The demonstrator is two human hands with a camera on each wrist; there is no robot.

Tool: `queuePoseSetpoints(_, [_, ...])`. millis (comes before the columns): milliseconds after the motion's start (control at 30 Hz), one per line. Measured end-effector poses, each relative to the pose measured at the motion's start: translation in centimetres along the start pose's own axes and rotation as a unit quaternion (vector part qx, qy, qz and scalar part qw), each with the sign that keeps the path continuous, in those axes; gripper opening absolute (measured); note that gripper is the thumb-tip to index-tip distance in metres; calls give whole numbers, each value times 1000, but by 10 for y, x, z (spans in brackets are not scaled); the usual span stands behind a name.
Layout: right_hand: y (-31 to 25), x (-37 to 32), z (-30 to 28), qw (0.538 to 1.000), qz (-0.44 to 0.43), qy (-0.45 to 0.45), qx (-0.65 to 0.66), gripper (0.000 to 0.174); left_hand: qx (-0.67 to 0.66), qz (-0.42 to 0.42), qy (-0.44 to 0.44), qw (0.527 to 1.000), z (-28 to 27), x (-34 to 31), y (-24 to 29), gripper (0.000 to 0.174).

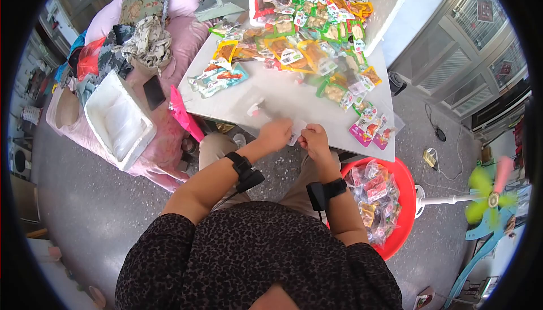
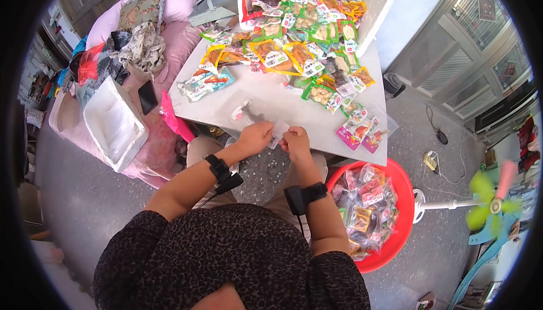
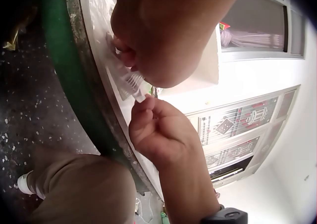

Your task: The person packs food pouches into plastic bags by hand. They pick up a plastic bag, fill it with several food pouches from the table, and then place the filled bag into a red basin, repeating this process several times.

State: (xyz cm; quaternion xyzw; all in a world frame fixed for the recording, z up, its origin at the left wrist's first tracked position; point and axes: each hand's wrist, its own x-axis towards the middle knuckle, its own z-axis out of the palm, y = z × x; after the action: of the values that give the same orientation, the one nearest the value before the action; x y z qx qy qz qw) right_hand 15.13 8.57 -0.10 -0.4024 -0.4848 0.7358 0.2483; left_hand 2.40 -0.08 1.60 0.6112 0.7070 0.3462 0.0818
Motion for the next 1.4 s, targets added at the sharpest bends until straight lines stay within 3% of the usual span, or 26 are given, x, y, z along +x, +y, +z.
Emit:
queuePoseSetpoints(200, [-15,15,37,998,-40,41,36,25,-5,-54,-5,998,-4,7,-3,12])
queuePoseSetpoints(300, [-35,27,30,994,-62,8,-89,21,6,-51,32,998,-4,8,-12,12])
queuePoseSetpoints(400, [-36,84,4,913,-247,110,-304,21,10,-84,17,996,1,4,-18,12])
queuePoseSetpoints(500, [-56,113,1,786,-328,157,-501,23,18,-76,13,997,3,3,-19,11])
queuePoseSetpoints(600, [-63,123,13,728,-356,162,-563,29,18,-72,26,997,7,1,-21,11])
queuePoseSetpoints(700, [-67,118,36,728,-260,205,-601,41,27,-68,17,997,7,0,-20,11])
queuePoseSetpoints(800, [-60,132,44,704,-232,266,-617,51,23,-62,32,997,7,0,-19,11])
queuePoseSetpoints(1100, [-72,121,43,726,-159,217,-633,36,18,-55,40,997,8,-2,-19,11])
queuePoseSetpoints(1200, [-62,116,33,727,-170,196,-636,22,39,-49,32,998,6,-1,-19,9])
queuePoseSetpoints(1300, [-38,114,8,743,-243,131,-610,12,41,-56,32,997,5,0,-17,9])
queuePoseSetpoints(1400, [-25,78,-13,820,-302,130,-469,8,35,-44,36,998,6,0,-19,9])
